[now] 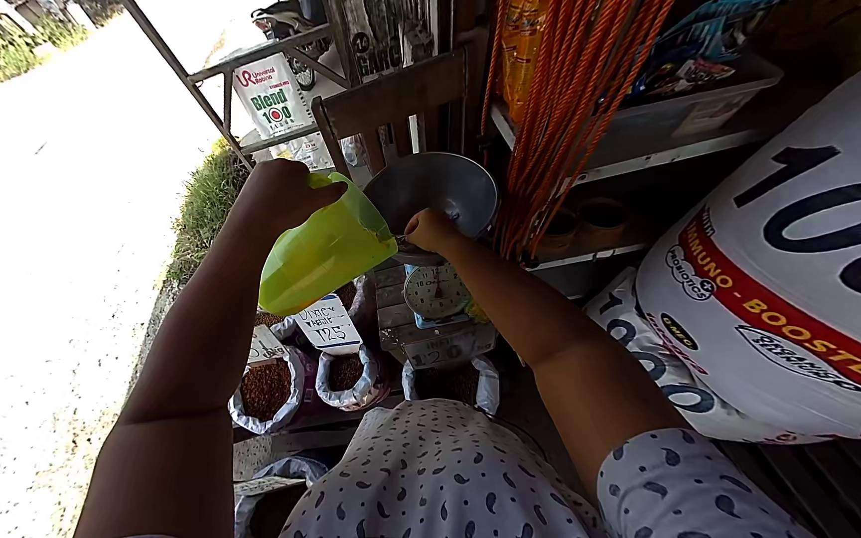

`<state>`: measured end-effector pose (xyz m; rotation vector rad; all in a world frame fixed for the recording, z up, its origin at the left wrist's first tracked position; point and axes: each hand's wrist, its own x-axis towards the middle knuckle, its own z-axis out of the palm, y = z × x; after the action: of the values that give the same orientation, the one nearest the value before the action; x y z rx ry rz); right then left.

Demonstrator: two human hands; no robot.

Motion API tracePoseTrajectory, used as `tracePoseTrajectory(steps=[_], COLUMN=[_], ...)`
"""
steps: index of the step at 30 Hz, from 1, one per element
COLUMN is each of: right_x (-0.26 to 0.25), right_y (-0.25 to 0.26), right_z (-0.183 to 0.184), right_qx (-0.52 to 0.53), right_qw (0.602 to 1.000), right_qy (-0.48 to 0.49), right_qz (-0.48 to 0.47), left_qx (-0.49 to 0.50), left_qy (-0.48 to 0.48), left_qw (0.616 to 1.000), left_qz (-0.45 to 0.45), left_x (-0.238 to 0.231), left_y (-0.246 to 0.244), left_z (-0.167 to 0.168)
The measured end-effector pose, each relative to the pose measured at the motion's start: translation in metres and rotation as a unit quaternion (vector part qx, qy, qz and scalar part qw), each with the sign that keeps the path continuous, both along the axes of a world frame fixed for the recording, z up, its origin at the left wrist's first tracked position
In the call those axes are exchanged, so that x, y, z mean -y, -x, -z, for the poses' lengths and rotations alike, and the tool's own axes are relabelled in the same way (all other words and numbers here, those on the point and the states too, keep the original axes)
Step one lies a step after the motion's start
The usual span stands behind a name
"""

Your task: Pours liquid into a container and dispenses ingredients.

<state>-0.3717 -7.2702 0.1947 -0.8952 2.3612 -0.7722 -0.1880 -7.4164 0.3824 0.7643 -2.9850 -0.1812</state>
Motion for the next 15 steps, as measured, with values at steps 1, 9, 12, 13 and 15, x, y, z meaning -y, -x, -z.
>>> tracePoseTrajectory(steps=[1, 9, 12, 13, 15], right_x=[-0.0001, 0.0009, 0.0015, 0.0014, 0.0006], right_y=[-0.0001, -0.0020, -0.0023, -0.0023, -0.0021], right_z=[-0.0004, -0.0007, -0.0007, -0.0004, 0.0001], right_qx=[0.001, 0.002, 0.003, 0.003, 0.000], right_qw=[1.000, 1.000, 1.000, 1.000, 1.000], right_qy=[-0.001, -0.005, -0.006, -0.005, -0.002], right_qz=[0.000, 0.001, 0.004, 0.004, 0.001], left_qx=[-0.001, -0.010, -0.012, -0.012, -0.010], left_qy=[0.001, -0.007, -0.009, -0.009, -0.007], left_qw=[1.000, 1.000, 1.000, 1.000, 1.000], left_qz=[0.001, 0.000, 0.000, 0.000, -0.001], left_x=[0.0003, 0.0022, 0.0020, 0.0019, 0.0016], left_y=[-0.0001, -0.0002, -0.0003, -0.0004, -0.0002], left_z=[0.0003, 0.0037, 0.0039, 0.0036, 0.0038])
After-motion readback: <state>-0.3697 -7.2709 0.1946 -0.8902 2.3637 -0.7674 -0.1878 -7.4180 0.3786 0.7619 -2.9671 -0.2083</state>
